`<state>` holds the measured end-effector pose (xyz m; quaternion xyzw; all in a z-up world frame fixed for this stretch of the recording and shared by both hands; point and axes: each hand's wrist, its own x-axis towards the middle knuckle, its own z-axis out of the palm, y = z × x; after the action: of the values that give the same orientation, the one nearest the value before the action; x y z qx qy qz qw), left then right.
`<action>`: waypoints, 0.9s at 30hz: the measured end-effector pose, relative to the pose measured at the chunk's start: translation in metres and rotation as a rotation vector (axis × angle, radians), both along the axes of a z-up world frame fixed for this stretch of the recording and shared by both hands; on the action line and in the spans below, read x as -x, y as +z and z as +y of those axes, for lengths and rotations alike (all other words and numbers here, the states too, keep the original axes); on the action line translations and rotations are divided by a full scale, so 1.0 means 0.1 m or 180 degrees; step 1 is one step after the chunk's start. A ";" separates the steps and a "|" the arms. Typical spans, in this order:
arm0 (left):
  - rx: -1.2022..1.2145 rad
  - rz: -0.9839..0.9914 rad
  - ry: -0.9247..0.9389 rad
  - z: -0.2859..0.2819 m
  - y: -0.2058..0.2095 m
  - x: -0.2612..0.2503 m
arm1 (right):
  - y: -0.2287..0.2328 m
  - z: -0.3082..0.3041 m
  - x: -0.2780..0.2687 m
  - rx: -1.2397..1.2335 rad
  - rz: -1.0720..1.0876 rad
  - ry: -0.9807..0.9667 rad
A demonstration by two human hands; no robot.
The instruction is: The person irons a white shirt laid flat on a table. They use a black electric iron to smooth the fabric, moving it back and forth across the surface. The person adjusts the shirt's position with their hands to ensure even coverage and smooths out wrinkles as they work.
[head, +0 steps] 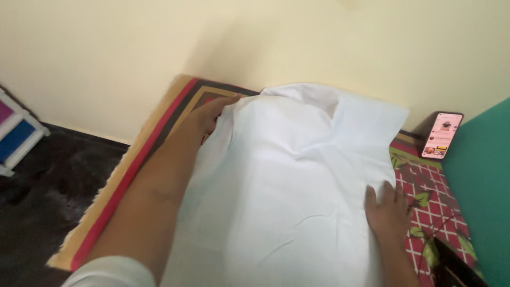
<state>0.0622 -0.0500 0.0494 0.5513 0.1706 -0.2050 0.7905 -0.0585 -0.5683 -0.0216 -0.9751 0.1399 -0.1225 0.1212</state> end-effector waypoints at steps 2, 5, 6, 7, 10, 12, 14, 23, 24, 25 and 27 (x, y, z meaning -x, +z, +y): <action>0.0072 -0.0056 -0.0146 -0.10 -0.06 -0.42 | 0.02 0.00 -0.03 -0.0022 0.0020 0.0031; -0.0061 -0.1025 0.0035 0.08 -0.21 -1.02 | 0.00 -0.01 -0.04 0.0076 -0.0001 0.0041; -0.0117 -0.1344 0.0119 0.22 -0.25 -1.15 | -0.03 0.00 -0.04 0.0114 -0.0016 0.0071; -0.0174 -0.1663 0.0201 0.33 -0.28 -1.24 | -0.04 -0.02 -0.04 0.0140 -0.0083 0.0108; -0.0385 -0.2240 0.0416 0.59 -0.31 -1.22 | -0.01 -0.01 -0.02 0.0114 -0.0144 0.0213; -0.0758 -0.2080 0.0550 0.72 -0.18 -1.18 | 0.04 0.00 -0.02 0.0037 -0.0093 0.0194; -0.1380 -0.1796 0.0727 0.75 -0.15 -1.17 | 0.06 0.04 0.00 0.0003 -0.0127 0.0190; -0.3704 -0.1551 0.1601 0.59 -0.43 -1.07 | 0.07 0.00 -0.06 0.0031 -0.0688 0.0133; -0.3584 -0.1475 0.1390 0.54 -0.37 -0.92 | 0.05 -0.03 -0.15 -0.0052 -0.0773 0.0024; -0.3464 -0.1398 0.1181 0.50 -0.31 -0.75 | 0.07 -0.11 -0.32 -0.0131 -0.0901 0.0161; -0.3240 -0.1243 0.0973 0.41 -0.20 -0.51 | 0.10 -0.28 -0.71 -0.1081 -0.0675 0.0028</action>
<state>0.1134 -0.0092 0.0294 0.8597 0.1764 0.1257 0.4626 0.0128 -0.5963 -0.0118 -0.9228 0.1407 -0.1986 0.2986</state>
